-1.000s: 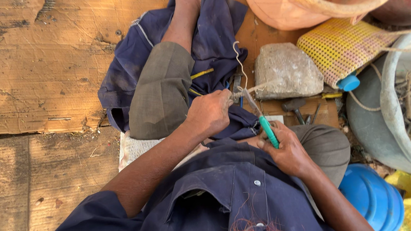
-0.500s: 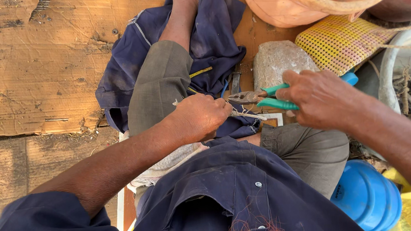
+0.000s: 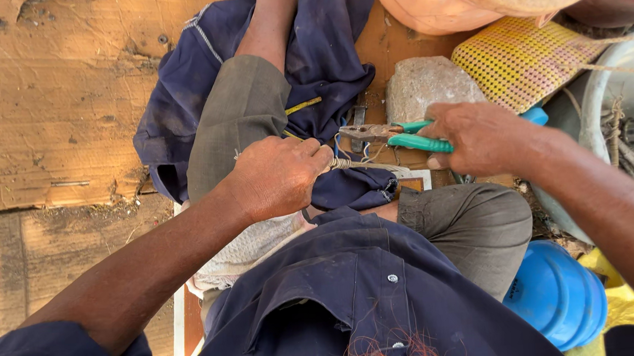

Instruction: The person sits on a piece of cardboard on the ground and uses pliers to strip the outer insulation from coiled electrical cables. They repeatedly pull the insulation off the wires and place the stripped cables into a nearby bucket.

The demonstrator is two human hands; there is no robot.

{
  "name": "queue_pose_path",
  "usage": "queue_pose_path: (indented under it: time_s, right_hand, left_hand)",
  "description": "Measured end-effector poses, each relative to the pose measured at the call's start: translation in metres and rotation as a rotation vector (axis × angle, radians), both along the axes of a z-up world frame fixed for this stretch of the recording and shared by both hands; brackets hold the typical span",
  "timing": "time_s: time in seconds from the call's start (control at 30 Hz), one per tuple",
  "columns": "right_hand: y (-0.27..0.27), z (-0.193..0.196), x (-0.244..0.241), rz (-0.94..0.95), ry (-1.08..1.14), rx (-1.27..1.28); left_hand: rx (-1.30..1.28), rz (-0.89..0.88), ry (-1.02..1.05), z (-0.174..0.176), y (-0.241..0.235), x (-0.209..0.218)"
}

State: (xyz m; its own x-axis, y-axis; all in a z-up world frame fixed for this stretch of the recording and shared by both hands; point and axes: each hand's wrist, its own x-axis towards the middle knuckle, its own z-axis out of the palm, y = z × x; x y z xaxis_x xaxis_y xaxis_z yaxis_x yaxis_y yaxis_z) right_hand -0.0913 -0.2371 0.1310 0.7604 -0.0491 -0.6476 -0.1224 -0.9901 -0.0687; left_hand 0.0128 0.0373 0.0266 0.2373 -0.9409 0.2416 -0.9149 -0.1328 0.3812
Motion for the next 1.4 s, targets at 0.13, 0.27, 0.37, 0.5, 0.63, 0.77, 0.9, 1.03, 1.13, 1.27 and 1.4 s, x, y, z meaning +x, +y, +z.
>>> queue_pose_path:
  time_s: [0.13, 0.27, 0.37, 0.5, 0.63, 0.77, 0.9, 1.03, 1.13, 1.27, 1.4]
  right_hand:
    - [-0.013, -0.047, -0.023, -0.059, -0.049, 0.126]
    - [-0.013, -0.073, -0.038, -0.05, -0.051, 0.186]
    - [-0.019, -0.059, -0.035, 0.006, -0.064, 0.135]
    - [-0.027, -0.028, -0.017, 0.057, 0.023, 0.095]
    - [-0.035, -0.014, -0.006, -0.099, 0.244, 0.275]
    - [-0.042, -0.022, -0.014, -0.169, 0.385, 0.466]
    - [-0.048, -0.034, -0.014, -0.153, 0.443, 0.786]
    - [-0.055, -0.037, -0.013, -0.189, 0.43, 0.633]
    - [-0.052, -0.035, -0.011, -0.181, 0.335, 0.562]
    - [-0.046, -0.035, -0.013, -0.089, 0.232, 0.593]
    - [-0.042, -0.036, -0.013, -0.163, 0.297, 0.533]
  left_hand:
    - [-0.091, 0.071, 0.03, -0.011, 0.003, -0.006]
    - [0.035, 0.06, 0.04, -0.021, 0.0, -0.021]
    - [0.062, -0.01, 0.013, -0.018, -0.006, -0.021]
    - [-0.078, -0.059, 0.017, -0.005, -0.003, -0.018]
    - [-0.143, -0.119, 0.054, 0.012, 0.013, -0.026]
    - [-0.21, -0.105, 0.248, 0.029, 0.027, -0.035]
    - [-0.168, -0.143, 0.362, 0.042, 0.03, -0.037]
    - [-0.034, -0.177, 0.328, 0.05, 0.026, -0.032]
    - [0.171, -0.039, 0.277, 0.053, 0.019, -0.026]
    - [0.204, -0.082, 0.323, 0.054, 0.015, -0.024]
    - [0.179, -0.064, 0.484, 0.056, 0.017, -0.018]
